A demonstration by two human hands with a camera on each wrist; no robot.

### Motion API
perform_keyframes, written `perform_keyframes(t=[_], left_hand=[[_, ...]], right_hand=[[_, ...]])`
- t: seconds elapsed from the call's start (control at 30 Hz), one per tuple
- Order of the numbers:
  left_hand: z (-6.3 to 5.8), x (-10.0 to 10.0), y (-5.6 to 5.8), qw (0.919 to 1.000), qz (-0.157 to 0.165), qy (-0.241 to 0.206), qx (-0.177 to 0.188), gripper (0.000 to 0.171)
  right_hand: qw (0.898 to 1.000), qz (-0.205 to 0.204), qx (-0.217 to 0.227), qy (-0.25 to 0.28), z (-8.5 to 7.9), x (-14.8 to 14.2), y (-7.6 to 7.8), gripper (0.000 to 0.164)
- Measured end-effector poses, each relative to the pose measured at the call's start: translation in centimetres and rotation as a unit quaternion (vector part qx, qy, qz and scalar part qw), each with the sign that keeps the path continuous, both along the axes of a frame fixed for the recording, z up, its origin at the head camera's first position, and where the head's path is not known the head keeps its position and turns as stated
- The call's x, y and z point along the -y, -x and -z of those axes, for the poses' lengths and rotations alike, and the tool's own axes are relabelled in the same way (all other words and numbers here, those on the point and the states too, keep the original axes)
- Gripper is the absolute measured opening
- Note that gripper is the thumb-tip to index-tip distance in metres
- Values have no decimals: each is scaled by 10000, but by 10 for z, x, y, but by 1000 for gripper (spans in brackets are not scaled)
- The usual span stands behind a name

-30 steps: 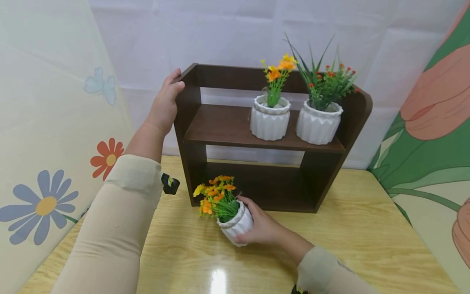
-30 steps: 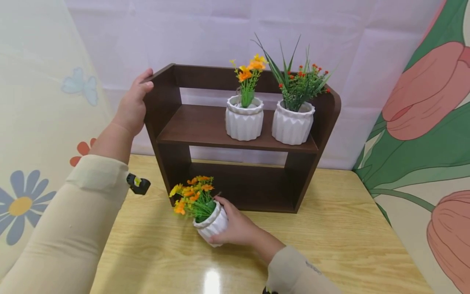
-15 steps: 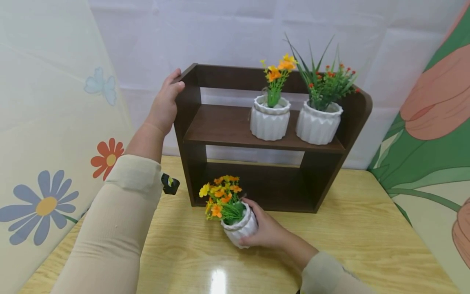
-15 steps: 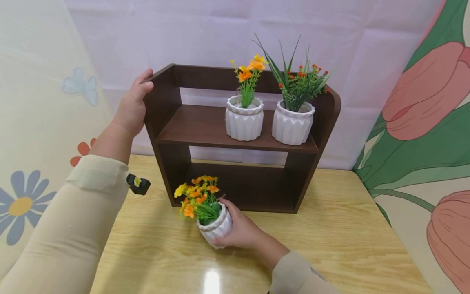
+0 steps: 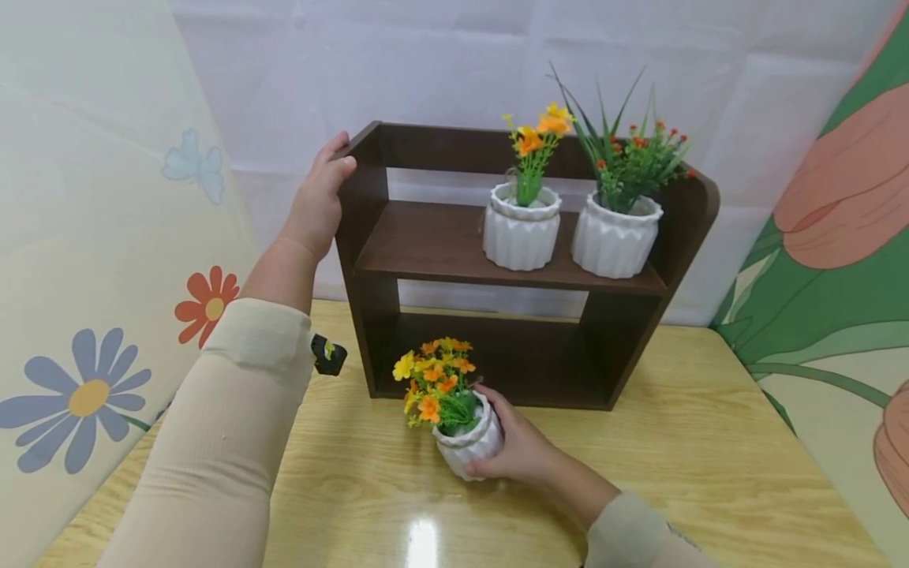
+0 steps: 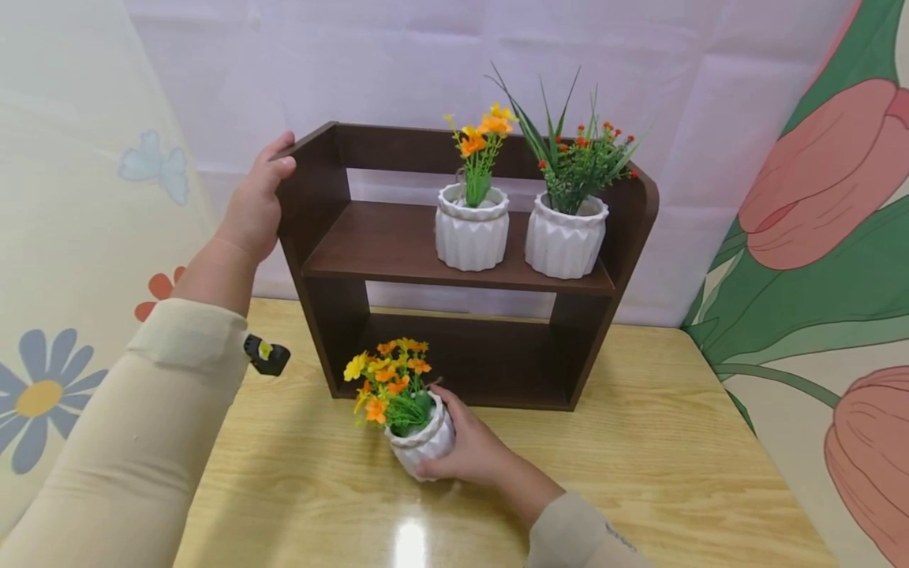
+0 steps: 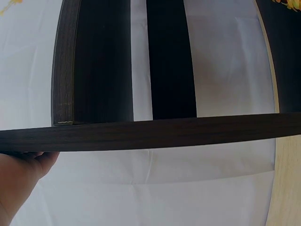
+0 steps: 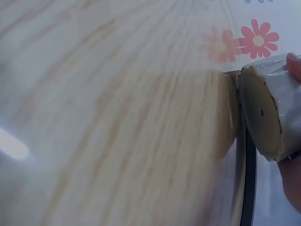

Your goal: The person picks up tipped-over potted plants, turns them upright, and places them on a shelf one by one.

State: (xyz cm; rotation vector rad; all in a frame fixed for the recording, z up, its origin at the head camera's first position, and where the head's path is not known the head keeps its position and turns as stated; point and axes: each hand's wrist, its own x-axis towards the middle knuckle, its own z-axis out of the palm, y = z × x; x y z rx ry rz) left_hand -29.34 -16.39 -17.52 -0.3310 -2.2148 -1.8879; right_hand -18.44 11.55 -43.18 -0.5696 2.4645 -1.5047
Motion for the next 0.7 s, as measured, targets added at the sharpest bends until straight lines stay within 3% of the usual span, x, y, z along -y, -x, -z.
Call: perform_keyframes(t=[0.47, 0.7], left_hand=[[0, 0, 1, 10000, 29, -52, -28, 57], [0, 1, 1, 10000, 15, -51, 38, 56]], right_hand=[[9992, 235, 328, -18, 5, -5, -3, 114], [9993, 271, 262, 68, 8, -6, -4, 115]])
